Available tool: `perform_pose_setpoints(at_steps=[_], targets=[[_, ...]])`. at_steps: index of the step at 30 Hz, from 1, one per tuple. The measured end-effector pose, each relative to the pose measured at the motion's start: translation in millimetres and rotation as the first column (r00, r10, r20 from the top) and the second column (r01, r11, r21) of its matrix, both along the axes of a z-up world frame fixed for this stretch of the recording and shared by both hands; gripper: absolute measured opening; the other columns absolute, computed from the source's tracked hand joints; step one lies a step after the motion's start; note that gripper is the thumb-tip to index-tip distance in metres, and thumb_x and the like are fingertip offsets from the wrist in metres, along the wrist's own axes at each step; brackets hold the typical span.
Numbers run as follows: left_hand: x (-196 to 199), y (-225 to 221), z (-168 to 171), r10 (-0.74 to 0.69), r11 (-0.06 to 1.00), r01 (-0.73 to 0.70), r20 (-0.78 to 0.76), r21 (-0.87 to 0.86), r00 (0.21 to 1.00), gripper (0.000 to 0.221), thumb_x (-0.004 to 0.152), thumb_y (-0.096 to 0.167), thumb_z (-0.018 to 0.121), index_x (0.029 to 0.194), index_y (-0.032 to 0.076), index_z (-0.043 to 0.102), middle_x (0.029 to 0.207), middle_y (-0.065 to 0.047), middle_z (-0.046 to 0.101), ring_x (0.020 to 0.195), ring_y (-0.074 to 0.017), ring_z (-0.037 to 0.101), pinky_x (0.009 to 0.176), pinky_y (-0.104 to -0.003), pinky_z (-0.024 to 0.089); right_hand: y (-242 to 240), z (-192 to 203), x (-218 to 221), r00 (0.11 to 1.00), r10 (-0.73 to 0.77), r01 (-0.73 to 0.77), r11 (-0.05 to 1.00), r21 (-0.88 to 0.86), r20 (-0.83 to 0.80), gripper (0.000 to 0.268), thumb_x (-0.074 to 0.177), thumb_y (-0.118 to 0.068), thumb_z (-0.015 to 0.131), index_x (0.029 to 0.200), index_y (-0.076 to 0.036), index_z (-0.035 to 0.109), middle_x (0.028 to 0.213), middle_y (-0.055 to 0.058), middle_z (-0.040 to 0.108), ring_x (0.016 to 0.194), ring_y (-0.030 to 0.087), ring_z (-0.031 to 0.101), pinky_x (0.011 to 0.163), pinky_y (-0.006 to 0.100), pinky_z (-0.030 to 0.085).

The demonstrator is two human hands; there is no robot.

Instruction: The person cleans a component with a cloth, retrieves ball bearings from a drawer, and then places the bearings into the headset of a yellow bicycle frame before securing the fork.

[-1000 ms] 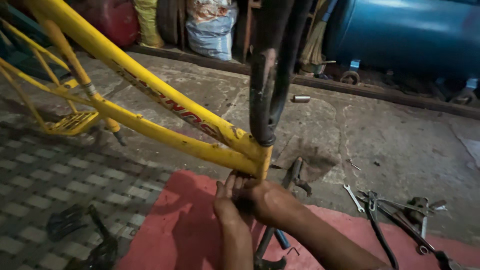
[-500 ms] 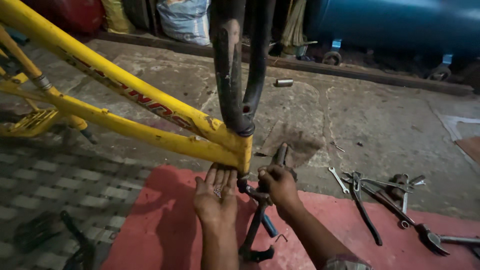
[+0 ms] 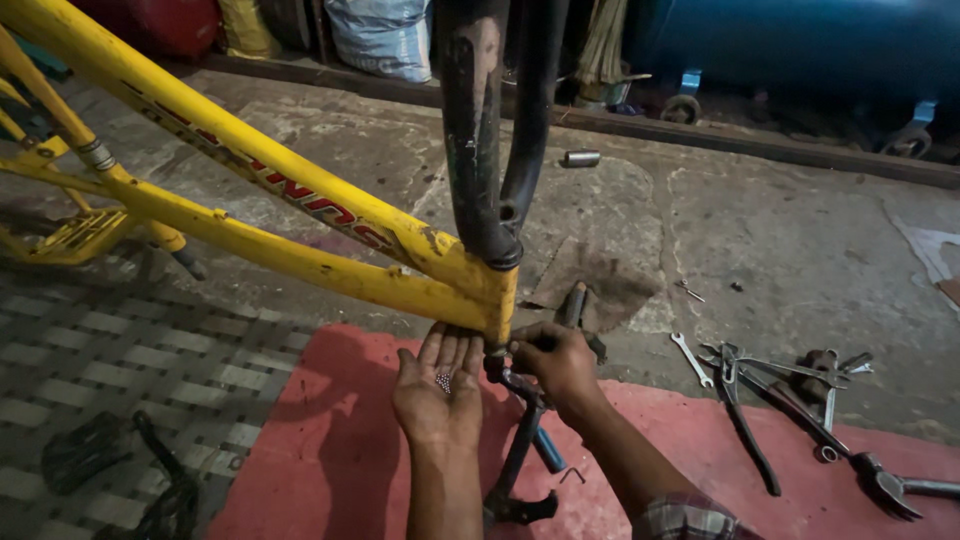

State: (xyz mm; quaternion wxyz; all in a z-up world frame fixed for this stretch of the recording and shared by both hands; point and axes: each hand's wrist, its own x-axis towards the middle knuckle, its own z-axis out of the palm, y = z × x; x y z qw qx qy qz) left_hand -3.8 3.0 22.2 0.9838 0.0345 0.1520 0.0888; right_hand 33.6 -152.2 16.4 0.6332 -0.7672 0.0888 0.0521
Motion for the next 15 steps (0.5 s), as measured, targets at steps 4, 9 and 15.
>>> perform_pose_setpoints(at_steps=[4,9,15], targets=[[-1.8,-1.2,-0.9,0.01,1.0,-0.008,0.059,-0.03,0.998,0.078,0.106,0.049,0.03,0.15,-0.014,0.03,0.162,-0.028,0.033,0.152,-0.0395,0.031,0.124,-0.053,0.028,-3.6,1.2,0.7,0.999,0.042,-0.042,0.999,0.0,0.022,0.019,0.087,-0.008,0.073,0.103,0.001,0.077,0.081,0.008,0.077,0.067,0.014,0.07,0.058,0.029,0.055],[-0.3,-0.7,-2.3,0.0,1.0,-0.001,0.047,0.021,0.999,0.08,0.105,0.051,0.03,0.151,-0.015,0.029,0.162,-0.029,0.034,0.151,-0.039,0.032,0.123,-0.052,0.028,-5.1,8.4,0.2,0.998,0.056,-0.056,0.997,-0.056,-0.004,0.019,0.088,-0.01,0.072,0.104,-0.002,0.078,0.081,0.006,0.077,0.068,0.013,0.07,0.057,0.03,0.053],[1.5,-2.3,-4.1,0.003,1.0,-0.005,0.062,0.02,0.998,0.082,0.105,0.051,0.03,0.151,-0.016,0.028,0.161,-0.029,0.033,0.151,-0.0405,0.031,0.123,-0.053,0.028,-10.9,-9.9,8.0,0.993,0.096,-0.098,0.995,0.017,0.062,0.02,0.086,-0.004,0.068,0.105,0.001,0.074,0.082,0.009,0.075,0.07,0.015,0.071,0.064,0.03,0.058]])
